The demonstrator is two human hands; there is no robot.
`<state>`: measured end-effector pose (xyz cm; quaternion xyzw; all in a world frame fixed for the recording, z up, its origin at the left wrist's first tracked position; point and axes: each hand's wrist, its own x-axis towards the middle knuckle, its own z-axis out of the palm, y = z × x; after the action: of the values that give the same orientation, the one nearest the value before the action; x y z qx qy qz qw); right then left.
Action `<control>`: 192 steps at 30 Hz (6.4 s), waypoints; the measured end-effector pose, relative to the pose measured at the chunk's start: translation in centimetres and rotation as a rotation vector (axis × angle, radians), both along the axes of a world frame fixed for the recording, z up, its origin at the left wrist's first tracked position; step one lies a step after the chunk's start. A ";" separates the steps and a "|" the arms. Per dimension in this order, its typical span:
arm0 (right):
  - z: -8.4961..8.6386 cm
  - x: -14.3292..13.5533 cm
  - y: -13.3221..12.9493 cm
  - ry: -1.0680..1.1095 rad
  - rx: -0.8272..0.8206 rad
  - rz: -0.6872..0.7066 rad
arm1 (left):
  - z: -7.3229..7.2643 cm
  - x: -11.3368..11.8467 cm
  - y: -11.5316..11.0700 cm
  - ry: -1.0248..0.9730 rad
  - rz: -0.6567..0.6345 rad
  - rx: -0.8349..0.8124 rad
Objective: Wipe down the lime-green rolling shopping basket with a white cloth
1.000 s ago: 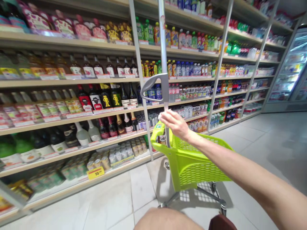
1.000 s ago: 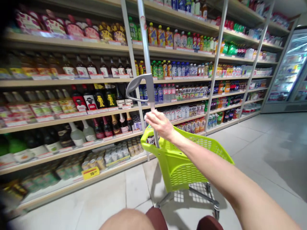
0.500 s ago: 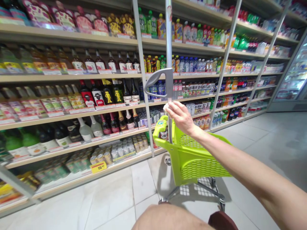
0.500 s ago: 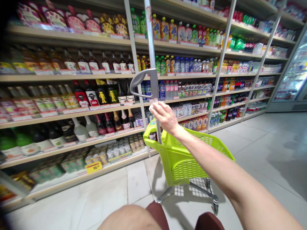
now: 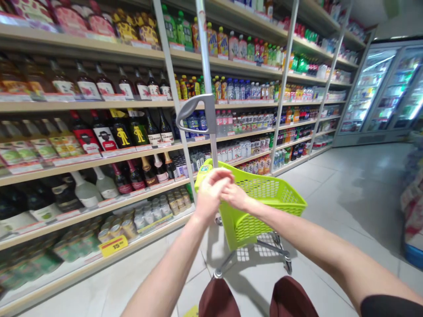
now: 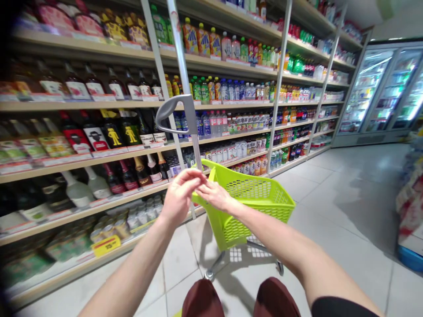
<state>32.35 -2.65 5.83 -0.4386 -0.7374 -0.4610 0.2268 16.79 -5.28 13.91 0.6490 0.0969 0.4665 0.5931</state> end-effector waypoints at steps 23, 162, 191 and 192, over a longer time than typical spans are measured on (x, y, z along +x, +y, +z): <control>5.9 0.9 1.6 0.124 0.035 -0.004 | -11.7 2.0 10.7 1.013 0.599 0.891; -22.2 13.8 -15.6 0.799 -0.085 -0.597 | -20.6 15.2 -1.8 0.975 0.301 1.371; -24.9 23.4 -23.2 0.552 -0.003 -0.553 | -24.6 22.3 -6.0 1.045 0.321 1.373; -24.7 23.7 -22.9 0.553 0.014 -0.553 | -24.7 22.2 -6.0 1.054 0.348 1.356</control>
<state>56.03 -25.53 -18.91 -0.7271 -0.4989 -0.3742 0.2872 39.03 -11.23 -10.75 0.9688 0.1578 0.1467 -0.1225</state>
